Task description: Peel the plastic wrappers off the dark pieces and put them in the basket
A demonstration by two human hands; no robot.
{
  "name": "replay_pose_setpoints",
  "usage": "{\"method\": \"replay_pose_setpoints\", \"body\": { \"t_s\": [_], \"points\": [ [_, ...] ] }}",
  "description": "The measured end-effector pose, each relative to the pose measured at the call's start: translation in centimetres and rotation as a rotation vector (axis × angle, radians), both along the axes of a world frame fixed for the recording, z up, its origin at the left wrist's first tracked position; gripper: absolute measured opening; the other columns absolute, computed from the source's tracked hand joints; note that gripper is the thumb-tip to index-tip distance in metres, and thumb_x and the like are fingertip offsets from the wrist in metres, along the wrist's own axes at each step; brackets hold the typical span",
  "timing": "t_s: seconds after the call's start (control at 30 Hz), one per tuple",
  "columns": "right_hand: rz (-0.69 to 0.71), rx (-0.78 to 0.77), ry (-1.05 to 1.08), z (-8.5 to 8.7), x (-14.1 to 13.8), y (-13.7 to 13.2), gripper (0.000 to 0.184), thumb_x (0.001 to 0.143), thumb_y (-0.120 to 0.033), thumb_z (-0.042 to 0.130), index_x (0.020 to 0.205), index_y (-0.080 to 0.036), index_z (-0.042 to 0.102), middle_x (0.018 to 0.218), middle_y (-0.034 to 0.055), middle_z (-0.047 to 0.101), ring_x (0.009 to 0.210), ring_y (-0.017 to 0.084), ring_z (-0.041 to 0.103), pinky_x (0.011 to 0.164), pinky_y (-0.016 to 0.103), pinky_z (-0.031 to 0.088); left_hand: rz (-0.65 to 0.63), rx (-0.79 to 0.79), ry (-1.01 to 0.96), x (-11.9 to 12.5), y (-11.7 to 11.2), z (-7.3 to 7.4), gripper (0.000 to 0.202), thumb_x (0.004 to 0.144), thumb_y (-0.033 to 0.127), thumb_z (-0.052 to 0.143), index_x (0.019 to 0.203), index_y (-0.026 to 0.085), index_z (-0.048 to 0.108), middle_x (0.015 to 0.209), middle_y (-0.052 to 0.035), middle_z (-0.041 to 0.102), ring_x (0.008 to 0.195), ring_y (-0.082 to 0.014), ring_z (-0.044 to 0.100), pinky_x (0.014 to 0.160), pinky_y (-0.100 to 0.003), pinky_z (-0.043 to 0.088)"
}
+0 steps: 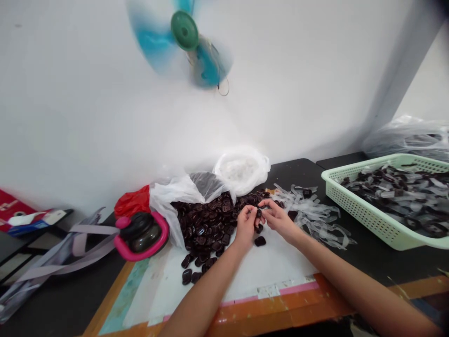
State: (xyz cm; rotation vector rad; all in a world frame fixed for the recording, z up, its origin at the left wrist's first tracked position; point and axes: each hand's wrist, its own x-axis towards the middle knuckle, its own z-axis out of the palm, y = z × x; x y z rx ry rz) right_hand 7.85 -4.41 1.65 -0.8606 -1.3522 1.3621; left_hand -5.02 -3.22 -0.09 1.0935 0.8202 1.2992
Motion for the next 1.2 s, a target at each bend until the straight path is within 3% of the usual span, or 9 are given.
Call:
{"method": "replay_pose_setpoints", "body": {
  "t_s": [0.17, 0.37, 0.57, 0.77, 0.97, 1.2],
  "points": [
    [-0.003, -0.050, 0.028, 0.07, 0.06, 0.01, 0.031, 0.076, -0.042, 0.060, 0.098, -0.022, 0.048, 0.059, -0.0061, 0.049, 0.041, 0.006, 0.028, 0.040, 0.020, 0.015, 0.008, -0.050, -0.003, -0.15, -0.01, -0.09, 0.038, 0.074, 0.052, 0.063, 0.076, 0.017, 0.049, 0.049, 0.0059, 0.045, 0.043, -0.0054, 0.036, 0.043, -0.017, 0.025],
    [-0.042, -0.118, -0.039, -0.06, 0.40, 0.12, 0.024, 0.070, -0.038, 0.064, 0.073, -0.017, 0.053, 0.061, -0.0027, 0.052, 0.043, 0.005, 0.031, 0.041, 0.020, 0.018, 0.059, -0.114, 0.011, -0.18, 0.01, 0.05, 0.038, 0.072, 0.051, 0.065, 0.076, 0.018, 0.048, 0.047, 0.0082, 0.041, 0.039, -0.0047, 0.033, 0.039, -0.016, 0.021],
    [0.038, -0.149, 0.037, 0.01, 0.47, 0.11, 0.029, 0.070, -0.043, 0.066, 0.075, -0.017, 0.056, 0.069, 0.0020, 0.061, 0.043, 0.005, 0.030, 0.041, 0.021, 0.016, 0.094, -0.096, 0.031, -0.14, 0.05, -0.01, 0.040, 0.070, 0.053, 0.066, 0.071, 0.018, 0.046, 0.047, 0.0073, 0.043, 0.040, -0.0053, 0.035, 0.037, -0.016, 0.021],
    [0.022, -0.123, 0.026, -0.26, 0.35, 0.15, 0.028, 0.072, -0.043, 0.065, 0.074, -0.016, 0.056, 0.062, 0.0009, 0.060, 0.042, 0.005, 0.028, 0.041, 0.021, 0.014, 0.016, -0.077, 0.031, -0.15, 0.09, -0.02, 0.040, 0.072, 0.052, 0.065, 0.069, 0.017, 0.045, 0.047, 0.0063, 0.043, 0.041, -0.0066, 0.040, 0.038, -0.016, 0.023],
    [0.030, -0.112, 0.077, -0.23, 0.27, 0.05, 0.025, 0.073, -0.039, 0.065, 0.074, -0.015, 0.055, 0.065, 0.0032, 0.063, 0.040, 0.004, 0.030, 0.040, 0.022, 0.013, 0.112, -0.098, 0.078, -0.24, 0.32, -0.15, 0.040, 0.069, 0.052, 0.067, 0.071, 0.017, 0.046, 0.046, 0.0074, 0.043, 0.040, -0.0053, 0.038, 0.039, -0.015, 0.024],
    [0.011, -0.078, 0.083, -0.15, 0.18, -0.05, 0.026, 0.074, -0.039, 0.065, 0.074, -0.015, 0.055, 0.061, 0.0031, 0.062, 0.040, 0.004, 0.030, 0.041, 0.021, 0.014, 0.029, -0.061, 0.058, -0.22, 0.10, 0.12, 0.039, 0.073, 0.051, 0.064, 0.070, 0.017, 0.045, 0.047, 0.0067, 0.043, 0.041, -0.0061, 0.039, 0.038, -0.016, 0.024]
  ]
}}
